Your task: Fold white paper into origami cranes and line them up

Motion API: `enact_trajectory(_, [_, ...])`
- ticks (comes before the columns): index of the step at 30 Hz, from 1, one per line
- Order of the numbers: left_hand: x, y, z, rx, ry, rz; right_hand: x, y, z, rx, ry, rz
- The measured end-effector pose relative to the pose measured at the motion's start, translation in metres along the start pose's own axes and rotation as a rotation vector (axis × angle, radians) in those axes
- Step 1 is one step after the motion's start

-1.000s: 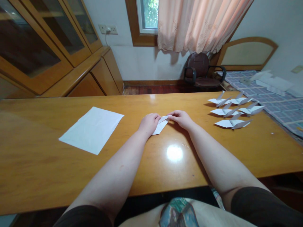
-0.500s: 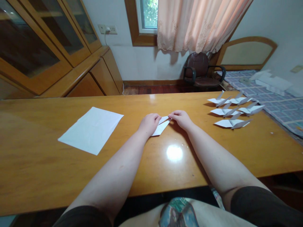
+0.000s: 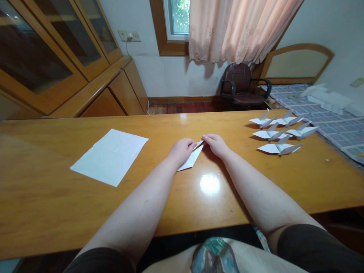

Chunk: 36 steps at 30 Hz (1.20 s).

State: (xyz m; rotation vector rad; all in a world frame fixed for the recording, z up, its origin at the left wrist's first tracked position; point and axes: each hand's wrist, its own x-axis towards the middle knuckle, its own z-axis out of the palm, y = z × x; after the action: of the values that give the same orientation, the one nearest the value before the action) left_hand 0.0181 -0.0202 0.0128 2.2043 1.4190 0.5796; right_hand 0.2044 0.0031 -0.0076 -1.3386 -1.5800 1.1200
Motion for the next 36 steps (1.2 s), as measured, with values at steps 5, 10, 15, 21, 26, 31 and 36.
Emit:
enact_trajectory(5, [0.000, 0.001, -0.002, 0.017, 0.024, -0.002, -0.001, -0.002, 0.000, 0.092, 0.023, -0.049])
enact_trajectory(10, [0.000, 0.000, 0.000, 0.020, 0.017, 0.010, -0.005, -0.002, 0.003, -0.001, -0.025, -0.051])
enact_trajectory(15, [0.003, -0.006, 0.003, -0.007, 0.057, -0.069, 0.002, 0.006, -0.001, 0.018, 0.113, -0.073])
enact_trajectory(21, [0.006, -0.013, 0.002, -0.082, 0.179, -0.151, 0.006, 0.006, -0.001, 0.394, 0.191, 0.052])
enact_trajectory(26, [0.005, -0.010, 0.000, -0.119, 0.306, -0.210, -0.001, -0.002, 0.008, 0.561, -0.036, 0.144])
enact_trajectory(31, [0.005, -0.008, 0.003, -0.149, 0.302, -0.222, -0.006, -0.006, 0.014, 0.348, -0.170, 0.104])
enact_trajectory(36, [0.004, -0.007, 0.004, -0.160, 0.274, -0.234, -0.005, -0.004, 0.016, 0.286, -0.149, 0.093])
